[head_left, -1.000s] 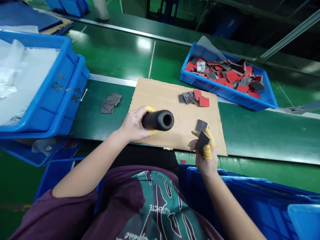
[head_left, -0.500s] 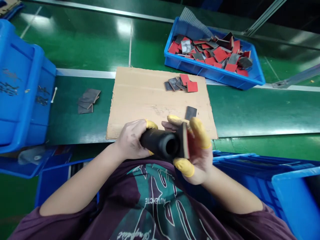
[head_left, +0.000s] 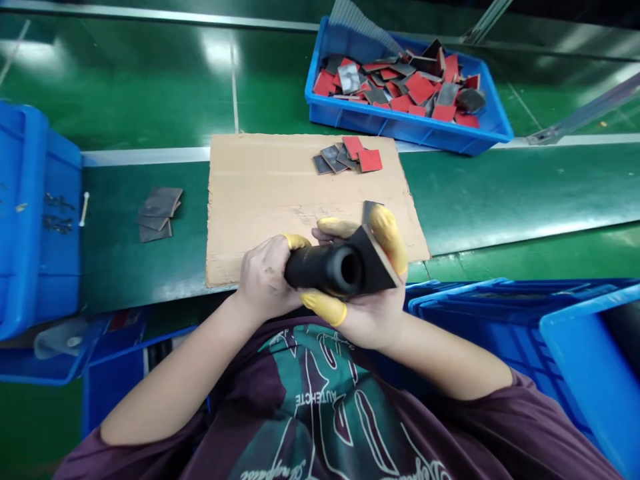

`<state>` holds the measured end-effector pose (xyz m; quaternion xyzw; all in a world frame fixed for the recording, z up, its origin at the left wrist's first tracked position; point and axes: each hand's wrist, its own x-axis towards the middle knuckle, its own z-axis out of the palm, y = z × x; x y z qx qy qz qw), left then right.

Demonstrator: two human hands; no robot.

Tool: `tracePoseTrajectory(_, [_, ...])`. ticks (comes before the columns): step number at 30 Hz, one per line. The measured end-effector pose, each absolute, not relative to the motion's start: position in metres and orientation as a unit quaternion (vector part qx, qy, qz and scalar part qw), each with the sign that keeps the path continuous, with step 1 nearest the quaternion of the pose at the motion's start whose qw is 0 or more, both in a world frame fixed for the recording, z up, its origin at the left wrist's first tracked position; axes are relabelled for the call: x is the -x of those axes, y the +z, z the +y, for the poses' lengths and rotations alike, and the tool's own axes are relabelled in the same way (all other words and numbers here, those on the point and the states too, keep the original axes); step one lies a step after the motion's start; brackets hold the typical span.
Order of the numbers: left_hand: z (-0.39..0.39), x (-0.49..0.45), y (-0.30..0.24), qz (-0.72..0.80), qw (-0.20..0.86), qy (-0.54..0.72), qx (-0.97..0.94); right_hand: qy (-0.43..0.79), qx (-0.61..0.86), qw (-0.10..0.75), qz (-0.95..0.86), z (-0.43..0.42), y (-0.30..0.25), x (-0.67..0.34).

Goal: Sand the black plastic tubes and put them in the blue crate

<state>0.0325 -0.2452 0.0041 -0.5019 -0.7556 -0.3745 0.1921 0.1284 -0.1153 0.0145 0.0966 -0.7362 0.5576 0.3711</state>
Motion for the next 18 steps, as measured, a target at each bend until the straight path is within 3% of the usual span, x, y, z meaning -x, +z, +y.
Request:
tracePoseTrajectory(6, [-0.238, -0.041, -0.014, -0.777, 0.254, -0.339, 0.466, 0.614, -0.044, 0.303, -0.727, -0.098, 0.015, -0.131])
tracePoseTrajectory(12, [-0.253, -0.025, -0.018, -0.838, 0.046, -0.260, 0.478, 0.675, 0.046, 0.258, -0.690, -0.065, 0.001, -0.133])
tracePoseTrajectory(18, [-0.262, -0.008, -0.007, -0.925, 0.020, -0.007, 0.380, 0.759, 0.250, 0.246, -0.549, -0.038, -0.023, -0.125])
